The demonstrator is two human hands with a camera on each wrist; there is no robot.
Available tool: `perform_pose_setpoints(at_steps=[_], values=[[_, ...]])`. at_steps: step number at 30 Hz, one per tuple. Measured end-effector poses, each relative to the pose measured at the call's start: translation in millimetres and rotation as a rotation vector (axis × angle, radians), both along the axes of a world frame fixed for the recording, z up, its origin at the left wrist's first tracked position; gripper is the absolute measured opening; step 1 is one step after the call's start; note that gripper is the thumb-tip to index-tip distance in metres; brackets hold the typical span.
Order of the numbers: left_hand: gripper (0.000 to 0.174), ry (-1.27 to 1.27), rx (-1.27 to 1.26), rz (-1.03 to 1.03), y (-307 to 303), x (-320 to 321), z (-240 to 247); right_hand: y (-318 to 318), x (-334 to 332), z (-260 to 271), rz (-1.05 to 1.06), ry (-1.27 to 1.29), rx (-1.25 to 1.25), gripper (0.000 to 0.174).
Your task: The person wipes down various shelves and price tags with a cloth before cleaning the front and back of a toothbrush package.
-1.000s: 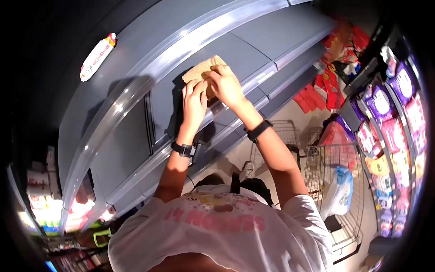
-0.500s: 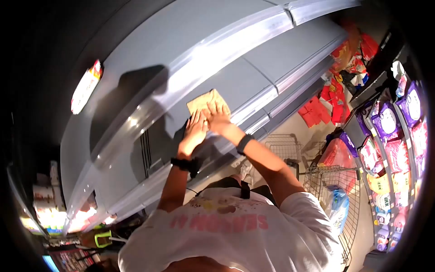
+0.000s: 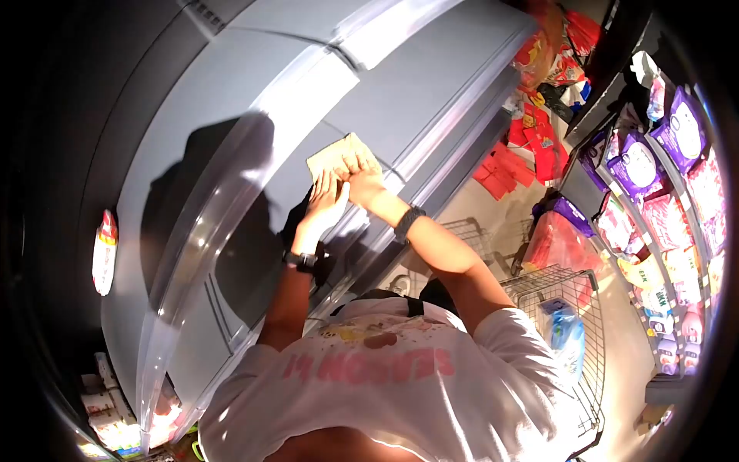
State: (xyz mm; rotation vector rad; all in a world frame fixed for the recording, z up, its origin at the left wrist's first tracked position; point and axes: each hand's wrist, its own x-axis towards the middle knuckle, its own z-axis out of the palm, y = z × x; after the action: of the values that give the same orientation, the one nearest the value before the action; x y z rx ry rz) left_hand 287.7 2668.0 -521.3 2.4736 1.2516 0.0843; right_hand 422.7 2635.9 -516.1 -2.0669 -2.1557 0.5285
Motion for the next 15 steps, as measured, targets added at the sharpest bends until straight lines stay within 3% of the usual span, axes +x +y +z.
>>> perform_pose_setpoints(at_steps=[8,10,15], values=[[0.067,0.007,0.074,-0.083,24.6,148.3,-11.4,10.5,143.0,3.1,-0.108,-0.118,-0.002,0.053],[0.067,-0.008,0.097,-0.083,36.8,157.6,-31.1,18.5,155.3,-14.1,-0.115,-0.102,0.05,0.053],[0.065,0.011,0.078,-0.118,29.3,150.3,-11.4,23.0,155.7,-3.6,-0.113,-0.033,0.011,0.055]])
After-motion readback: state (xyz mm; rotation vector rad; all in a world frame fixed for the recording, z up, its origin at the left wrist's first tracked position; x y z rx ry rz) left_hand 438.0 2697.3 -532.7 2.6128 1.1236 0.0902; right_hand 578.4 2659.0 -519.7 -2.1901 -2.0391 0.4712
